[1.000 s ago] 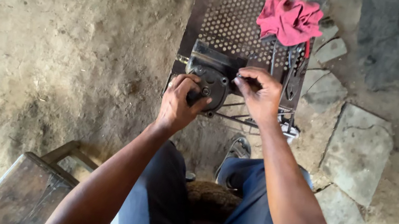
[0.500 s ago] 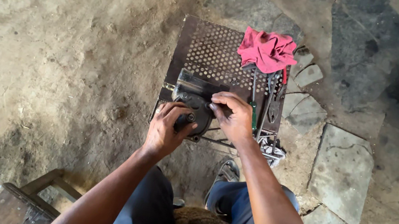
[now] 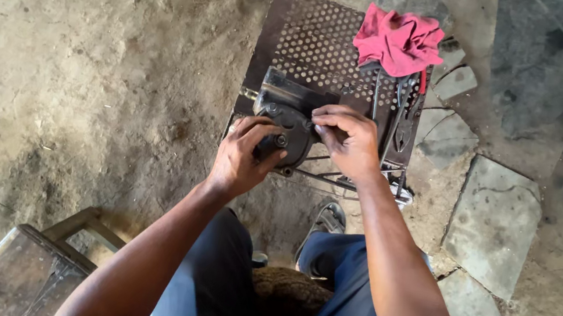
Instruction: The person sits on a low stool and works on a dark mechanical component placed on a perforated metal stand. They use their hands to manipulate a small circular part on the device, repeatedly adjusting and pressing it. Tools and a pink cloth are visible on the stand nearby.
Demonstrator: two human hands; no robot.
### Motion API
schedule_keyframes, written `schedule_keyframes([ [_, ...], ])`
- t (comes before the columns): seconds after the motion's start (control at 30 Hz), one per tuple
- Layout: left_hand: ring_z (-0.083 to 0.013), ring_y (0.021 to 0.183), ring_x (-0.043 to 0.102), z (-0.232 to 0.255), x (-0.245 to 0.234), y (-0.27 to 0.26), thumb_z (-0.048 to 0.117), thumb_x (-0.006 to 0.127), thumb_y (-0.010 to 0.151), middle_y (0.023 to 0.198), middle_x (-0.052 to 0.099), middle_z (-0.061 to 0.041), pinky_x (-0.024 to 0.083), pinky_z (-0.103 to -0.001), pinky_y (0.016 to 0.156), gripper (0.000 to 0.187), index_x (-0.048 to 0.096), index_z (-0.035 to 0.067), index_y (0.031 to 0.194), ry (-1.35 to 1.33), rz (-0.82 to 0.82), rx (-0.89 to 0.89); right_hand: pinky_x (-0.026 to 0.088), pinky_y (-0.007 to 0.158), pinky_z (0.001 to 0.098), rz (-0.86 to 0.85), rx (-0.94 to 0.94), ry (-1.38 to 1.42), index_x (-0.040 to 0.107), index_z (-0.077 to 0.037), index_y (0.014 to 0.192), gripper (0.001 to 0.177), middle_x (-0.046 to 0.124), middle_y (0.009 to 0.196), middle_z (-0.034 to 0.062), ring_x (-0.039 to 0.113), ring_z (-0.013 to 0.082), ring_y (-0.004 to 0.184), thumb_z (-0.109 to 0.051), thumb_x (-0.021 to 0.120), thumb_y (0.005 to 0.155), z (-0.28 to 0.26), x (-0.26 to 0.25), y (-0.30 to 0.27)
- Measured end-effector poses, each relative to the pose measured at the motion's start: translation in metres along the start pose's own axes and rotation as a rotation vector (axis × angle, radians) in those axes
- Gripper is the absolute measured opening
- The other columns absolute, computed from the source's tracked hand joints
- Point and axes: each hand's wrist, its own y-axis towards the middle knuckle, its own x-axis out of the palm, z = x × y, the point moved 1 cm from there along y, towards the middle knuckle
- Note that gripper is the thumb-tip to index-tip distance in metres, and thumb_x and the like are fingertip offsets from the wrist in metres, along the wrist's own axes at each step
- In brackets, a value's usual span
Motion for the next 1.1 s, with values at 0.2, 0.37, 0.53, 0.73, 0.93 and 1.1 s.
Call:
schedule_keyframes([
  [0.2,-0.0378,0.114,0.063,-0.003,0.002,0.000,0.019,0.086,0.082,0.122,0.066,-0.016,0.052,-0.047,0.096,0.041,0.069,0.008,0.118,0.001,0.002,0.016,0.061,0.091,0.0341,-0.042,-0.115,-0.124,0.074,-0.002,0.105,0.028,0.075,0.117,0.0121,0.075,0.0256,0.105,0.007,0.082,0.080,-0.014,0.000,0.005],
  [0.37,-0.0377,0.113,0.063,-0.004,0.002,-0.001,0.019,0.086,0.083,0.122,0.066,-0.015,0.052,-0.046,0.095,0.040,0.069,0.009,0.118,-0.003,0.004,0.007,0.061,0.090,0.0337,-0.032,-0.096,-0.179,0.075,-0.004,0.104,0.025,0.076,0.115,0.0108,0.076,0.0247,0.103,0.005,0.083,0.082,-0.013,0.006,0.004],
  [0.53,-0.0380,0.114,0.063,-0.004,0.002,0.000,0.020,0.086,0.083,0.123,0.066,-0.015,0.052,-0.047,0.096,0.040,0.069,0.009,0.118,0.004,0.001,0.005,0.061,0.089,0.0339,-0.022,-0.077,-0.171,0.075,-0.004,0.102,0.023,0.076,0.112,0.0110,0.076,0.0247,0.102,0.004,0.084,0.082,-0.008,0.007,0.003],
  [0.73,-0.0370,0.115,0.063,-0.002,0.001,0.000,0.019,0.085,0.082,0.122,0.067,-0.014,0.051,-0.046,0.097,0.040,0.070,0.009,0.118,-0.008,-0.006,-0.006,0.061,0.086,0.0329,0.000,-0.061,-0.163,0.072,-0.002,0.100,0.022,0.076,0.107,0.0107,0.076,0.0239,0.098,0.002,0.085,0.082,-0.004,0.008,0.002],
  [0.93,-0.0365,0.116,0.063,-0.002,0.001,0.000,0.019,0.086,0.081,0.123,0.066,-0.015,0.051,-0.046,0.097,0.042,0.069,0.008,0.117,-0.003,-0.009,-0.012,0.064,0.080,0.0303,0.053,-0.049,-0.133,0.073,-0.003,0.100,0.023,0.076,0.104,0.0101,0.076,0.0194,0.093,0.003,0.087,0.082,0.006,0.017,-0.004],
  [1.1,-0.0362,0.115,0.063,-0.003,0.003,-0.001,0.019,0.086,0.081,0.124,0.066,-0.015,0.052,-0.046,0.097,0.042,0.069,0.008,0.117,-0.005,-0.018,-0.028,0.065,0.076,0.0259,0.162,0.041,-0.077,0.069,-0.004,0.100,0.029,0.075,0.101,0.0081,0.075,0.0135,0.091,0.001,0.091,0.081,0.012,0.028,-0.010],
])
